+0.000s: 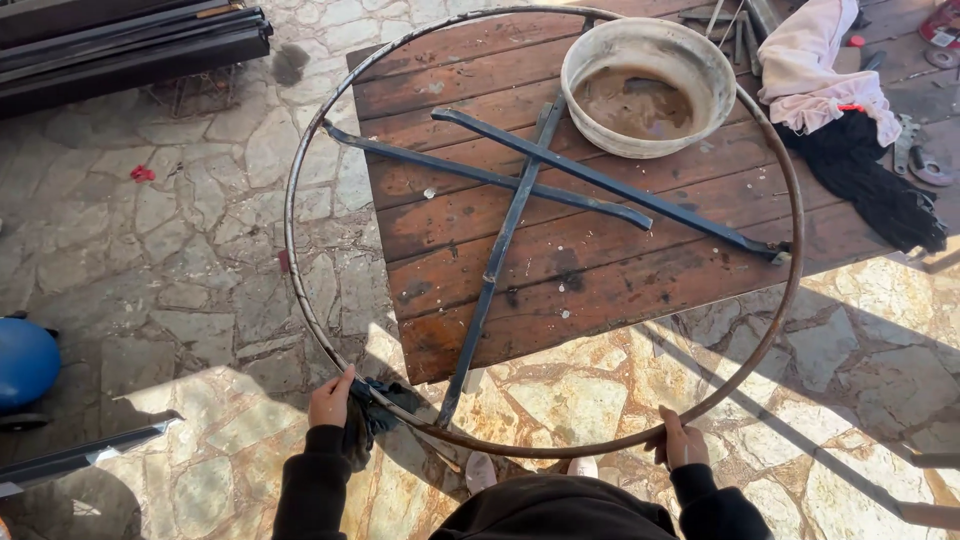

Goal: Sanding and wiping a circular metal frame on a wooden table to finish the surface.

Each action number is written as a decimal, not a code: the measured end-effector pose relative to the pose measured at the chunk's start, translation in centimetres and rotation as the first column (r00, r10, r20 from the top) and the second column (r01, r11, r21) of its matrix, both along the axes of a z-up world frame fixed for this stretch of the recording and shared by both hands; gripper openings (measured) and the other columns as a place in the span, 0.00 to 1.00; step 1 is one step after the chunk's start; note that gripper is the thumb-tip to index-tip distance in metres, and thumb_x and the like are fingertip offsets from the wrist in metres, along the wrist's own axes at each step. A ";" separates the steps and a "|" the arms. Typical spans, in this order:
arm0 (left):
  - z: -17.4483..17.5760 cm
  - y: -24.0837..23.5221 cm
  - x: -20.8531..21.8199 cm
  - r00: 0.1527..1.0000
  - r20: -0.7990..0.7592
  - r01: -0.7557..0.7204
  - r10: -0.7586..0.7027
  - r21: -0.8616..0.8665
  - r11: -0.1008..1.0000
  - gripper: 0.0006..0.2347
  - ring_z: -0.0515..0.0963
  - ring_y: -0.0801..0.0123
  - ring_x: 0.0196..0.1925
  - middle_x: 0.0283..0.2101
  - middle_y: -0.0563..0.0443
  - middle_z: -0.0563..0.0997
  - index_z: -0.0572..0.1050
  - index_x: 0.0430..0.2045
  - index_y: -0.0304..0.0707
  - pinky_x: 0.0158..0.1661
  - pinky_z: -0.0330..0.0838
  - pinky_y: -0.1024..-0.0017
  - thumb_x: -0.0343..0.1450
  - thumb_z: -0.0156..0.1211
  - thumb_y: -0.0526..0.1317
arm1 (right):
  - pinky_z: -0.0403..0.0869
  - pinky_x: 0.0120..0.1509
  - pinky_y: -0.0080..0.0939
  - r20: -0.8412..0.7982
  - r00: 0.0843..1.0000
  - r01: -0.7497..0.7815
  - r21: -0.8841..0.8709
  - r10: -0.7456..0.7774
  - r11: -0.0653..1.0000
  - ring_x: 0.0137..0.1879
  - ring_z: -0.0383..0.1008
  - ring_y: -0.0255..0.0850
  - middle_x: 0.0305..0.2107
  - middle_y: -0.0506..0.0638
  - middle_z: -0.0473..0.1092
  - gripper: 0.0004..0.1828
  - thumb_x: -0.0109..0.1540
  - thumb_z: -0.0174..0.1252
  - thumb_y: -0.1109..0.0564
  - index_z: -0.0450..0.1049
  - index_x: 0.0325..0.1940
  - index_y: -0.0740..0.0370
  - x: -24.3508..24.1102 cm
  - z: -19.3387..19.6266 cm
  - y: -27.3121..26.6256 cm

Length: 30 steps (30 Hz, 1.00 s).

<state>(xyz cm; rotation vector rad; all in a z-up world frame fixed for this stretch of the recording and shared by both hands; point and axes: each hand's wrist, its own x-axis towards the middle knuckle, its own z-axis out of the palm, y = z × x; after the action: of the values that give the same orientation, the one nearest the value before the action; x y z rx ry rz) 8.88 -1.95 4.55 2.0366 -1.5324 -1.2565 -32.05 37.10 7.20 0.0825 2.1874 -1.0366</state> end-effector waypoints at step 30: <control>9.0 -0.6 6.4 0.939 -0.344 -0.216 -0.013 -0.618 0.756 0.18 0.80 0.57 0.51 0.52 0.39 0.79 0.72 0.60 0.36 0.48 0.76 0.64 0.87 0.54 0.53 | 0.71 0.31 0.45 0.013 0.975 0.222 -0.178 -0.223 0.959 0.35 0.70 0.47 0.43 0.61 0.70 0.37 0.63 0.52 0.39 0.63 0.71 0.62 6.6 9.9 3.6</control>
<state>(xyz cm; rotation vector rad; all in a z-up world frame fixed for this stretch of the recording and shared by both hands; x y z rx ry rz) 15.29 -2.59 13.55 1.3541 -1.4030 -0.7964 -25.48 40.66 17.11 0.2481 2.1158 -1.3559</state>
